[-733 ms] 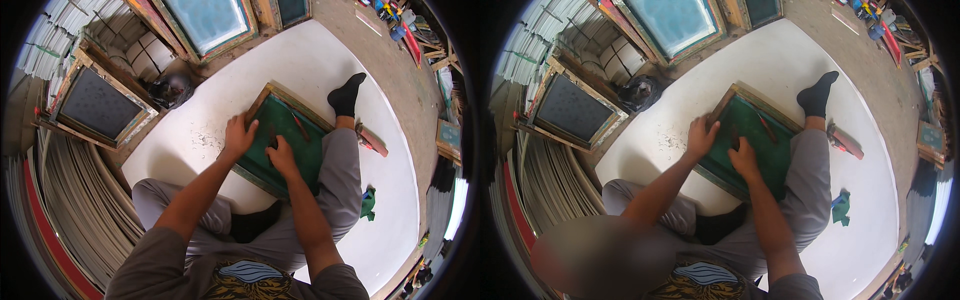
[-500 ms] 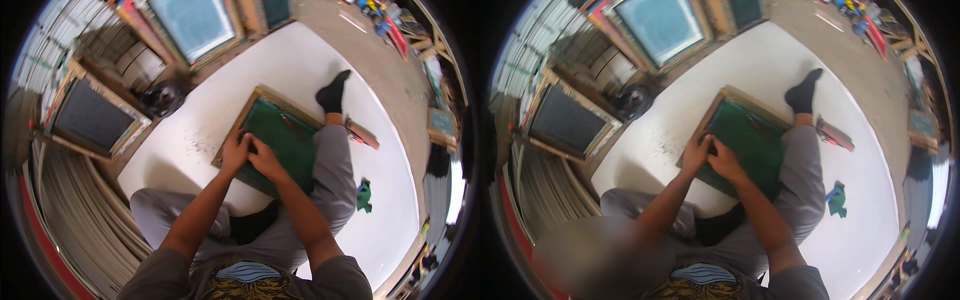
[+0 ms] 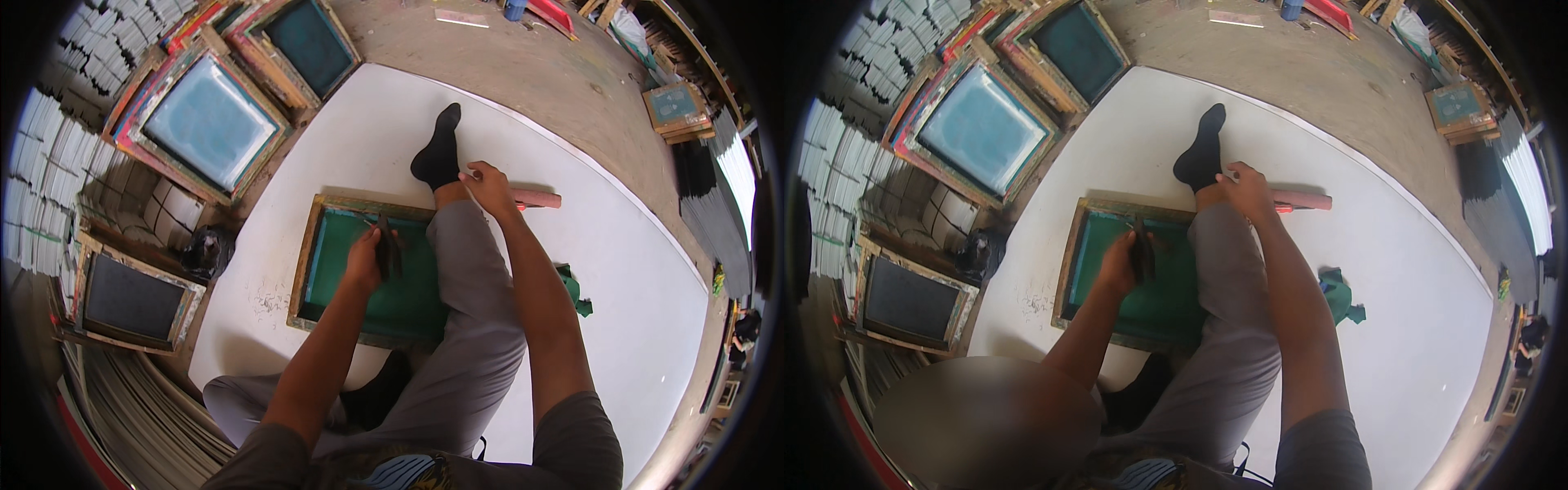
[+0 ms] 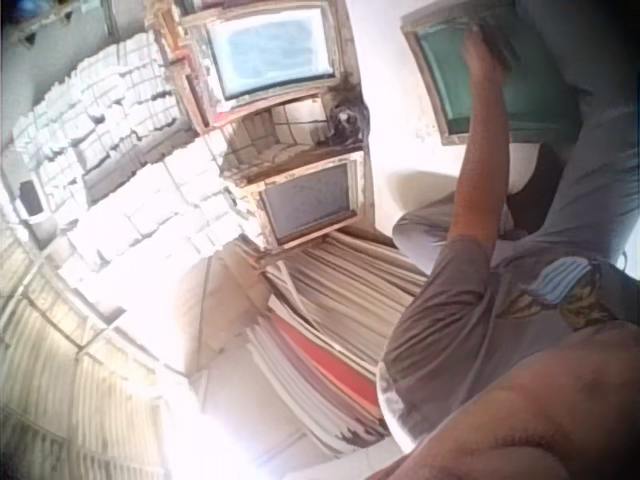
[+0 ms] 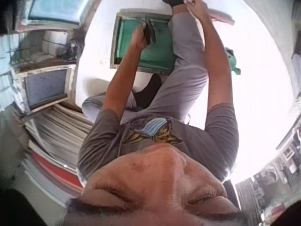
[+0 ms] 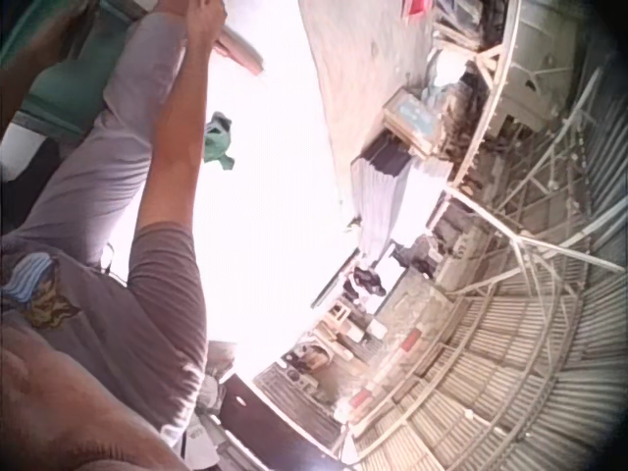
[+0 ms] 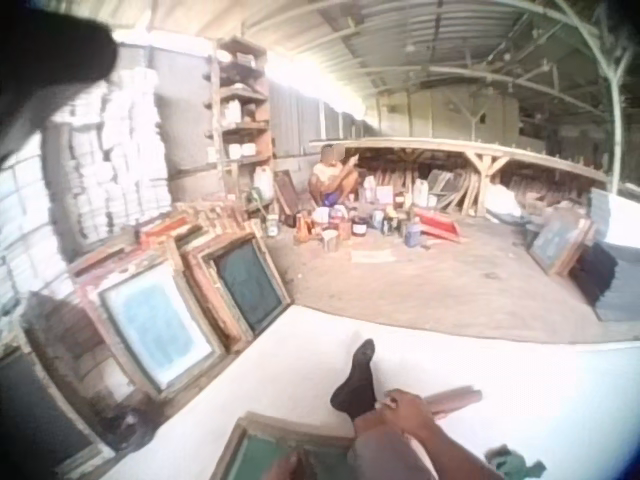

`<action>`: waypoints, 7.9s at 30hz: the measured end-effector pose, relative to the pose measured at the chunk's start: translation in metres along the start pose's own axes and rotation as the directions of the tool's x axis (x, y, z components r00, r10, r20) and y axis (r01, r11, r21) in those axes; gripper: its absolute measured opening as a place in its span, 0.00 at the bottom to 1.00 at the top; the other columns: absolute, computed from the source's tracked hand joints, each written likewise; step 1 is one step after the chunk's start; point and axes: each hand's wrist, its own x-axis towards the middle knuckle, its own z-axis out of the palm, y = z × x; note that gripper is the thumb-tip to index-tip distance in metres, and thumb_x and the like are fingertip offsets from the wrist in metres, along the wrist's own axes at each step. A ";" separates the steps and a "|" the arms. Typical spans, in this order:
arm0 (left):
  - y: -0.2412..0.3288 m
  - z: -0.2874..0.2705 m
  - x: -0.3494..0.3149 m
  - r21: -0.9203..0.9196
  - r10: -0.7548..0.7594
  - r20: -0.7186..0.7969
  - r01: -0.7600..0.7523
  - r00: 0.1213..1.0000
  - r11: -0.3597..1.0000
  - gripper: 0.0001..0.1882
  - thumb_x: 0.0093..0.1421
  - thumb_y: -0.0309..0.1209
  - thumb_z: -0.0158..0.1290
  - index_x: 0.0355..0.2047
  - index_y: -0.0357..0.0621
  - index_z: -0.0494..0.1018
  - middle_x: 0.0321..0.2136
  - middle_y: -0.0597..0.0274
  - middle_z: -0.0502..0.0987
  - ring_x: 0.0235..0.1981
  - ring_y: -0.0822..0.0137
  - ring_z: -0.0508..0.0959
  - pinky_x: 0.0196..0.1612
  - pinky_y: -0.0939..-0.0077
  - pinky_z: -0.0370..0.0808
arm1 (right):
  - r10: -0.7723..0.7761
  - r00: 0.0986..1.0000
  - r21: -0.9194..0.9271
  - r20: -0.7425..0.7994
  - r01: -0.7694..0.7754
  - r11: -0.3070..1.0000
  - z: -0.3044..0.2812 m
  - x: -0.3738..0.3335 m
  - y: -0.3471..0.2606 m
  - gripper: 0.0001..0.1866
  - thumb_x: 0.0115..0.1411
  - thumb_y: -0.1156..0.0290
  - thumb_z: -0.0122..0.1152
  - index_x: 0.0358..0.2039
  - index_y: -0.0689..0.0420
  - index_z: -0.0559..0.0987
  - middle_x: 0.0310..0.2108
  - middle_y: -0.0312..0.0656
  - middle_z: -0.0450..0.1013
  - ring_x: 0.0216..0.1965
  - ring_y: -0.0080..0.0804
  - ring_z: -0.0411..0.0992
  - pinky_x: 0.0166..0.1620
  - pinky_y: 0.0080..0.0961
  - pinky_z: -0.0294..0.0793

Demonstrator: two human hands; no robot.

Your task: The person sits on the floor and uses a small knife to trim excess green fabric from the edges of a wooden frame. They repeatedly scrape and cut along the frame's perimeter, then gather the cut fabric scraps and place them into a nearby black bag.

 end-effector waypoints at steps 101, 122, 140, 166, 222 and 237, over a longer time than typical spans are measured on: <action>0.018 -0.188 -0.130 0.990 0.473 0.094 -0.031 0.876 -0.139 0.38 0.63 0.37 0.59 0.72 0.51 0.59 0.75 0.65 0.57 0.37 0.48 0.86 0.38 0.56 0.84 | -0.335 0.841 -0.145 0.426 0.428 0.892 0.236 -0.086 -0.219 0.20 0.69 0.66 0.57 0.59 0.58 0.75 0.45 0.49 0.82 0.47 0.55 0.79 0.49 0.50 0.79; 0.017 -0.189 -0.128 0.989 0.460 0.096 -0.031 0.883 -0.147 0.38 0.64 0.39 0.57 0.73 0.49 0.59 0.75 0.64 0.57 0.39 0.49 0.86 0.39 0.55 0.84 | -0.326 0.886 -0.260 0.330 0.417 0.871 0.244 -0.102 -0.214 0.24 0.71 0.63 0.54 0.64 0.58 0.69 0.43 0.53 0.81 0.44 0.57 0.80 0.47 0.53 0.80; 0.012 -0.191 -0.127 0.983 0.470 0.111 -0.027 0.876 -0.181 0.38 0.64 0.40 0.57 0.73 0.49 0.59 0.75 0.64 0.56 0.37 0.48 0.86 0.37 0.55 0.84 | -0.378 0.892 -0.341 0.247 0.445 0.828 0.250 -0.110 -0.202 0.23 0.70 0.64 0.56 0.63 0.55 0.70 0.39 0.53 0.80 0.39 0.57 0.80 0.40 0.51 0.81; 0.008 -0.206 -0.191 0.981 0.380 -0.051 0.117 0.923 -0.153 0.39 0.67 0.46 0.56 0.74 0.48 0.55 0.75 0.60 0.57 0.40 0.46 0.85 0.41 0.51 0.83 | -0.327 0.818 -0.250 0.473 0.480 0.841 0.231 -0.173 -0.245 0.23 0.70 0.61 0.56 0.62 0.54 0.71 0.43 0.51 0.81 0.44 0.57 0.80 0.46 0.52 0.80; -0.024 -0.238 -0.220 0.993 0.479 0.031 0.029 0.877 -0.118 0.39 0.65 0.44 0.58 0.73 0.57 0.58 0.75 0.69 0.57 0.44 0.50 0.85 0.44 0.54 0.83 | -0.214 0.880 0.142 0.424 0.168 0.975 0.228 -0.209 -0.204 0.12 0.67 0.66 0.63 0.46 0.60 0.81 0.46 0.49 0.83 0.49 0.48 0.81 0.50 0.38 0.79; -0.028 -0.240 -0.208 0.988 0.647 0.119 -0.029 0.753 -0.149 0.29 0.63 0.40 0.61 0.64 0.51 0.71 0.69 0.68 0.69 0.45 0.53 0.85 0.43 0.59 0.83 | 0.100 0.988 0.074 -0.114 -0.092 0.993 0.027 -0.032 -0.020 0.27 0.70 0.47 0.57 0.49 0.61 0.78 0.34 0.53 0.81 0.32 0.47 0.82 0.38 0.39 0.82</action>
